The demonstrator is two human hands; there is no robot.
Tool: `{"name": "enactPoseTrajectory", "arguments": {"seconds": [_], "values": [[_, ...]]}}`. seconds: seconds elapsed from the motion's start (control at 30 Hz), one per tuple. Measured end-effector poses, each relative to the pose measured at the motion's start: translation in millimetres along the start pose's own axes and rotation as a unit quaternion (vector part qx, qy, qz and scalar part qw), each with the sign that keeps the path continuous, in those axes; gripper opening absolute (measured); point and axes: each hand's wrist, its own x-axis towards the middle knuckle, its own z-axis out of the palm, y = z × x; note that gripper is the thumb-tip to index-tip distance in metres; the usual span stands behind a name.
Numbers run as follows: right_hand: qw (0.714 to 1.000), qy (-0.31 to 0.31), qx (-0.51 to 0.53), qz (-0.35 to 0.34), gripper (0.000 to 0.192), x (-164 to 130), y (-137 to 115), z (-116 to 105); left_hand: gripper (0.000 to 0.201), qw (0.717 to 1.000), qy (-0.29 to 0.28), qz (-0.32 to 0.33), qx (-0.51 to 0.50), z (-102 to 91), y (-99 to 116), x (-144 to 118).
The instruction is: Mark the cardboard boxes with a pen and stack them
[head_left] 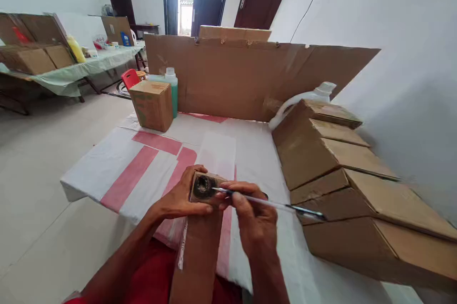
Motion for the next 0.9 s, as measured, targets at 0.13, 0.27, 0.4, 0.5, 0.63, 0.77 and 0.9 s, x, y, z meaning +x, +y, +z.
{"name": "enactPoseTrajectory", "arguments": {"seconds": [0.13, 0.27, 0.4, 0.5, 0.63, 0.77, 0.9], "values": [[0.999, -0.039, -0.016, 0.016, 0.01, -3, -2, 13, 0.08, 1.0, 0.022, -0.007, 0.015, 0.8, 3, -5], [0.997, -0.067, -0.044, 0.023, 0.009, -4, -6, 12, 0.083, 0.999, 0.037, 0.003, 0.038, 0.6, 0, -5], [0.997, -0.025, -0.074, 0.026, 0.017, 0, -9, -1, 0.088, 0.998, 0.028, 0.021, 0.051, -1.4, -4, -5], [0.994, 0.033, -0.091, 0.059, 0.024, 13, -3, -22, 0.085, 0.997, 0.025, 0.022, 0.065, -3.5, -1, -7], [0.939, 0.029, -0.304, 0.157, 0.028, 31, 32, -53, 0.081, 0.998, 0.029, 0.005, 0.063, -4.5, 4, -10], [0.834, -0.08, -0.487, 0.246, 0.024, 25, 78, -63, 0.082, 0.998, 0.033, -0.001, 0.058, -4.6, 6, -11], [0.776, -0.108, -0.551, 0.288, 0.02, 8, 99, -56, 0.078, 0.997, 0.03, 0.005, 0.073, -6.1, 7, -11]]}}
